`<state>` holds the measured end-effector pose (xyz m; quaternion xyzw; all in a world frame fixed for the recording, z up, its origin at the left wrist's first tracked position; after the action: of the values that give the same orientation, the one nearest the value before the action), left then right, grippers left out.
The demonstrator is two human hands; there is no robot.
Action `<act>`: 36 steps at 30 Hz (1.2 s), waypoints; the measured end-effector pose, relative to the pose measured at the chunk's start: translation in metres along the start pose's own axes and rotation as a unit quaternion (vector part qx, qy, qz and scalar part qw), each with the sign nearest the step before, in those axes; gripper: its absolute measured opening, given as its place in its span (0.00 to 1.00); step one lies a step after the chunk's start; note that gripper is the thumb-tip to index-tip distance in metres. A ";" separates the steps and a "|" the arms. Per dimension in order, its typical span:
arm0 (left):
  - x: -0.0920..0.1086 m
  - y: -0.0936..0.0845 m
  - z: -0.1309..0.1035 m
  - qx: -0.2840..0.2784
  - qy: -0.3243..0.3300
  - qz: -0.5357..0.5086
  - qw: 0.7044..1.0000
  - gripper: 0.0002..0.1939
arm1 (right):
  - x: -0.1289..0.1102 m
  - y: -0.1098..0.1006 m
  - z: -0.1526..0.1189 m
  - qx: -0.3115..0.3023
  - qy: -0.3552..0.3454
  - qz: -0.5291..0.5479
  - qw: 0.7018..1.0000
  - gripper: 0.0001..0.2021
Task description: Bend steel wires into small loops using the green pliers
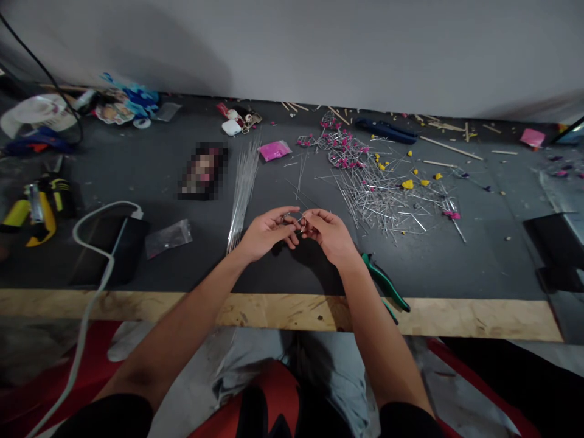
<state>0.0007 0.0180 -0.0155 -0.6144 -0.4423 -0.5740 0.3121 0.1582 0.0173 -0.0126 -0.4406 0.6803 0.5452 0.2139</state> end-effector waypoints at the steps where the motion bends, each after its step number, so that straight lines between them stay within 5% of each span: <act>1: 0.000 0.000 0.000 0.000 -0.001 0.001 1.000 0.23 | 0.000 0.000 0.000 0.000 -0.002 0.001 1.000 0.07; 14: -0.004 0.001 0.001 0.023 -0.003 0.043 0.999 0.24 | 0.001 0.001 -0.001 0.015 -0.086 -0.136 0.987 0.10; 21: -0.005 -0.003 0.003 0.128 0.021 0.016 0.991 0.17 | 0.006 -0.005 0.004 0.040 -0.075 -0.041 0.996 0.09; 36: -0.001 0.000 0.001 0.146 0.027 -0.049 0.988 0.15 | 0.007 -0.003 0.004 0.053 -0.085 0.012 0.995 0.08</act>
<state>0.0013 0.0185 -0.0163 -0.5237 -0.5423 -0.5343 0.3823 0.1561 0.0183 -0.0210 -0.3731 0.6925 0.5465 0.2873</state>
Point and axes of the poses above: each hand's wrist, its own z-axis towards the middle knuckle, its own y-axis out of the palm, x = y × z, the point moved 1 cm from there along z, towards the middle knuckle, and after that the axes turned 12 degrees about z, right-handed, at the moved point
